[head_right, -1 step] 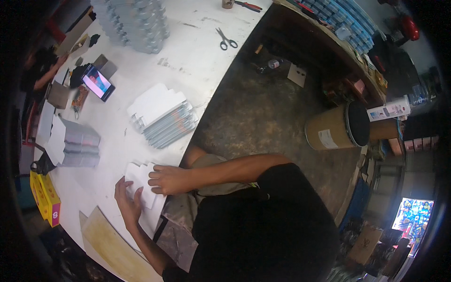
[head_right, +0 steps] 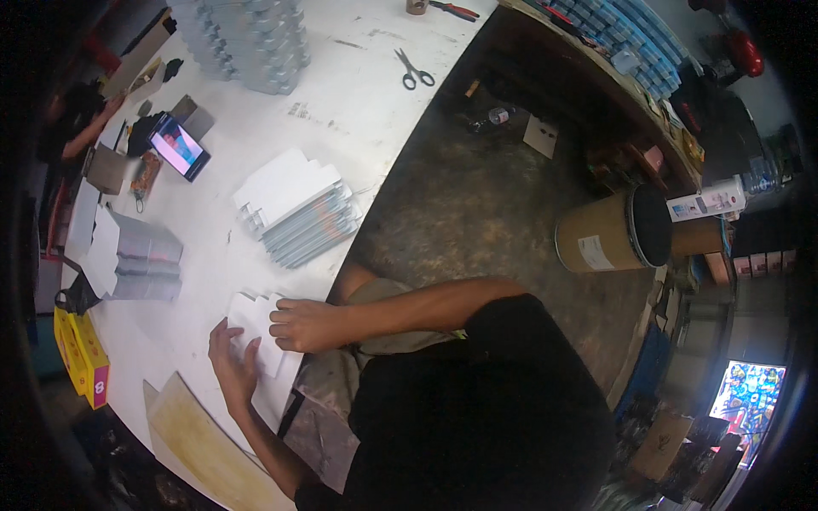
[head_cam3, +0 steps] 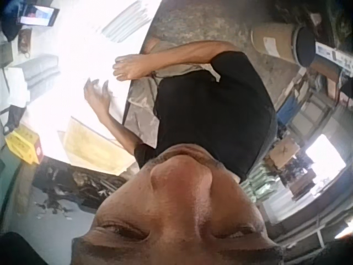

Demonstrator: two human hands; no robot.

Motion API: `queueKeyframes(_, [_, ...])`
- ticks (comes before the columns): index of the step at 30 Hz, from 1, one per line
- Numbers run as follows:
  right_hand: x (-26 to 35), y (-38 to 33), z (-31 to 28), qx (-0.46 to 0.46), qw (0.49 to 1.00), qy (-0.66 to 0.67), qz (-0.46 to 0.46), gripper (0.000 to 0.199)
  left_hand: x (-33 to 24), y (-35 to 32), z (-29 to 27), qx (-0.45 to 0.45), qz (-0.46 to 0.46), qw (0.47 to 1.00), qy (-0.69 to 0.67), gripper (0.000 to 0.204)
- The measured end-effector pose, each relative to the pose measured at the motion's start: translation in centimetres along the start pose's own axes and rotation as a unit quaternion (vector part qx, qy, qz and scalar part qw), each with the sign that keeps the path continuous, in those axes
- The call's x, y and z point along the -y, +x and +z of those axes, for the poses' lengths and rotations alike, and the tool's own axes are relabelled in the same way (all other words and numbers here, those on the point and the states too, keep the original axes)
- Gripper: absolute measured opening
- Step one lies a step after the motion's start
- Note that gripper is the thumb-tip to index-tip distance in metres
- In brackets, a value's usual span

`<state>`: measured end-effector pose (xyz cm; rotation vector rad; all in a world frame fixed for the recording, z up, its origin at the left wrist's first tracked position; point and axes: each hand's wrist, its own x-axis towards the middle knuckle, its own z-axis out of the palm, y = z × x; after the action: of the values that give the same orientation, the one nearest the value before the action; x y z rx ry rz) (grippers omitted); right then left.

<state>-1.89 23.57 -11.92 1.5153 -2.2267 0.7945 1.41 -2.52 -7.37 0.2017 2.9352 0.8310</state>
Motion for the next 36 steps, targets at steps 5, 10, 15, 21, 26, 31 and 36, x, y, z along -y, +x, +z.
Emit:
queueKeyframes(5, [-0.7, 1.9, 0.8, 0.030, 0.999, -0.010, -0.021, 0.014, -2.6, -0.3, -1.9, 0.075, 0.000, 0.997, -0.012, 0.073])
queueKeyframes(10, [-1.7, 4.0, 1.2, 0.124, 0.989, 0.034, 0.072, 0.022, 1.3, 0.9, -0.8, 0.078, 0.007, 0.994, -0.080, 0.098])
queueKeyframes(15, [-3.1, 7.0, 0.2, 0.152, 0.966, 0.014, 0.210, 0.051, 0.7, 1.9, -0.4, -0.001, -0.026, 0.998, 0.052, 0.128])
queueKeyframes(21, [-2.2, 6.3, 0.2, 0.107, 0.960, -0.019, 0.257, 0.041, 1.1, 1.3, 0.2, -0.021, -0.112, 0.987, 0.114, 0.135])
queueKeyframes(26, [-1.3, 2.5, 1.2, 0.128, 0.989, 0.053, 0.049, 0.021, -1.3, -0.3, -0.7, -0.069, -0.021, 0.992, 0.106, 0.142])
queueKeyframes(31, [0.0, 2.8, -6.7, -0.167, 0.978, 0.060, 0.110, 0.035, 0.0, -2.1, 0.2, -0.218, 0.040, 0.927, -0.303, 0.122])
queueKeyframes(36, [-7.2, 2.7, -14.5, -0.187, 0.954, -0.162, 0.172, 0.033, 0.5, -2.5, -0.2, -0.173, -0.012, 0.943, -0.283, 0.069])
